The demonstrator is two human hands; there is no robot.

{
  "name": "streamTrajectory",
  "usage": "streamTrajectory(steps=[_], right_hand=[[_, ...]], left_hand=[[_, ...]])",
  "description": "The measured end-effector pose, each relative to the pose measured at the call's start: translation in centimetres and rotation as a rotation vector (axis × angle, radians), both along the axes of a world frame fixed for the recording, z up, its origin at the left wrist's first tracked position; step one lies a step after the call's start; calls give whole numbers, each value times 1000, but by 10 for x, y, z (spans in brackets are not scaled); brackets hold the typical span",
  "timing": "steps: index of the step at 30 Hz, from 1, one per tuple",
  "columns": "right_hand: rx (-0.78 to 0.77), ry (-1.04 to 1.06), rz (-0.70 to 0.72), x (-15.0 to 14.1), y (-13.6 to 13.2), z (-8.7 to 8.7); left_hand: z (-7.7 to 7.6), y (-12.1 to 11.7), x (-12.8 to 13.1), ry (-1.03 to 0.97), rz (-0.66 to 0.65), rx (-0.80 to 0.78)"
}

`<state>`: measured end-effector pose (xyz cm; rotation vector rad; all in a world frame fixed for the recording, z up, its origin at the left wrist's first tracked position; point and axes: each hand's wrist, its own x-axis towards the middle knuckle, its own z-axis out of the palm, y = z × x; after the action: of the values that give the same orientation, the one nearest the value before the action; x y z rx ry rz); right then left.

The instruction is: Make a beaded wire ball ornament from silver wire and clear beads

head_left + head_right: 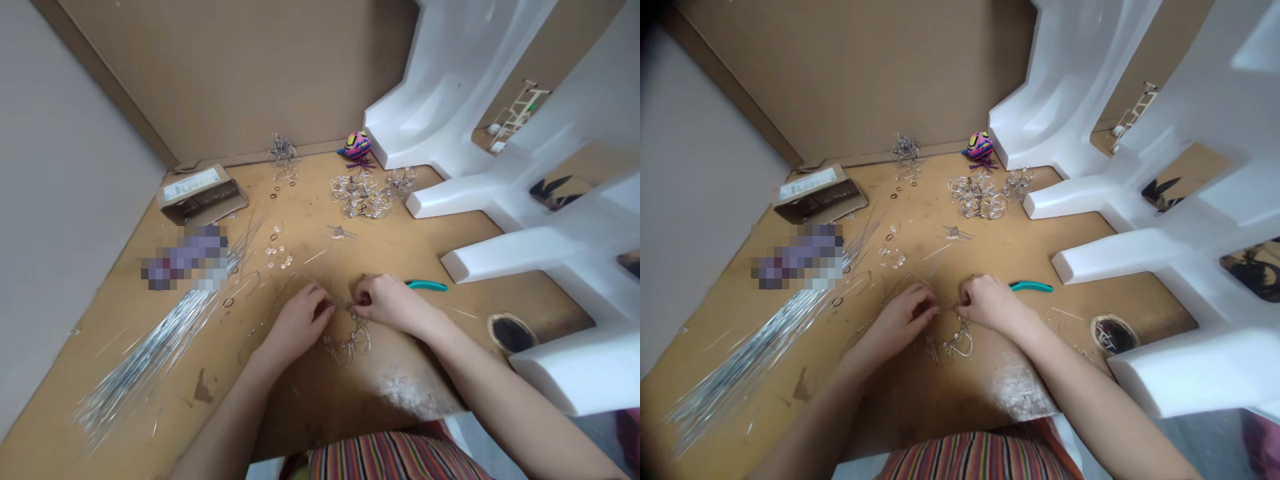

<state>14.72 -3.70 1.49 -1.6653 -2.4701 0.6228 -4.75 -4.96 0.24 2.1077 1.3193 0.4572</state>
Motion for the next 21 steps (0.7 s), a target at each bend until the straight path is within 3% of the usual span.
streamTrajectory(steps=[5,21], right_hand=[[95,-121,46,-6,-6,-2],[170,-153,46,-18,-8,-13]], left_hand=[[-1,-1,2,27,-14,7],[-9,-3,17,115,-3,98]])
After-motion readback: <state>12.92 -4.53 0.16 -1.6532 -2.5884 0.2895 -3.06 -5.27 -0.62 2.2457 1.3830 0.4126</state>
